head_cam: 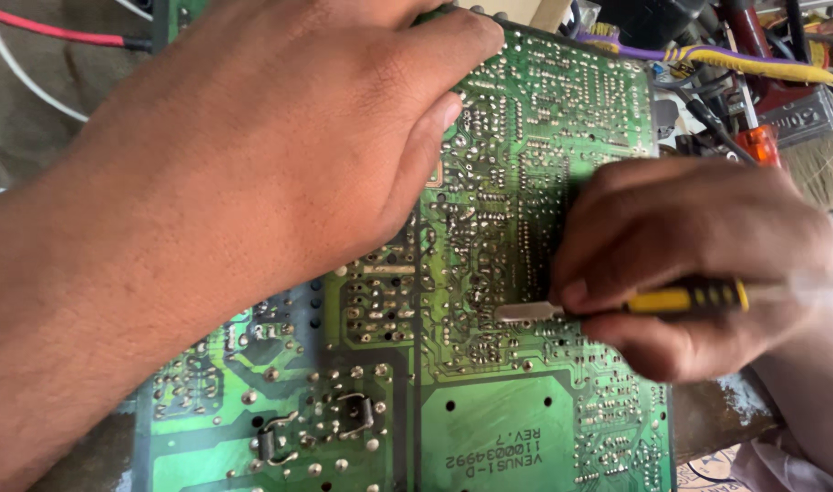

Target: The person uses a small flat-head screwdriver to scrape and clean the surface of a green printed circuit board. They systematically move the tool across various solder points and traces to remove residue or oxidation. The person holds the board steady with their left hand while performing the scraping action with their right hand.

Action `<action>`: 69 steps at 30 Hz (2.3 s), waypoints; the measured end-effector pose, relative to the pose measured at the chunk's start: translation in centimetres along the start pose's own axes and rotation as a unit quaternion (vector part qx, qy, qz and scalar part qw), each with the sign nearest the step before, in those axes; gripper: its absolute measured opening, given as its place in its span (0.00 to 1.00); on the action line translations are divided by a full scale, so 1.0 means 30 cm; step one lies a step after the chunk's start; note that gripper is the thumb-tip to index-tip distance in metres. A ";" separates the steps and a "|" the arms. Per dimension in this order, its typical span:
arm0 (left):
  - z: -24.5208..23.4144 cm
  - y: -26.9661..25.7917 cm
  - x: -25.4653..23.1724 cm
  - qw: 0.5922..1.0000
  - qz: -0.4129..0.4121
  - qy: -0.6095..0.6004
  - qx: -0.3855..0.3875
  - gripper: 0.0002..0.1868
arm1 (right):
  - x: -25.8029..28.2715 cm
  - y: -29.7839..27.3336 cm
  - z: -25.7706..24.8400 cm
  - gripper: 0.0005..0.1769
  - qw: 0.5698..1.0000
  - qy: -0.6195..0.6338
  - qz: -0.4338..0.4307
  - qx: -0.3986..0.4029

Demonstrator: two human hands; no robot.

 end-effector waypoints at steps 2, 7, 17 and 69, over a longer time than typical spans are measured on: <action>-0.011 -0.003 0.000 1.000 0.007 0.002 -0.017 0.12 | 0.042 0.024 0.022 0.09 0.997 -0.059 -0.024 0.041; 0.038 -0.003 0.026 0.997 -0.044 -0.017 0.053 0.14 | 0.094 0.066 0.052 0.09 0.987 -0.134 -0.037 0.084; 0.018 -0.002 0.008 1.000 -0.006 0.010 0.018 0.14 | 0.088 0.060 0.056 0.06 0.994 -0.098 -0.042 0.032; -0.064 0.119 -0.179 0.771 -0.247 -0.571 0.138 0.11 | -0.017 -0.220 -0.162 0.11 0.927 0.103 0.213 -0.291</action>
Point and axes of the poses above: each hand's wrist, its own y-axis towards the middle knuckle, its own z-axis out of the palm, x = y × z, the point moved 8 cm from there along y, towards the middle knuckle, and after that the axes turned 13 degrees about -z, right-handed, at the moved point
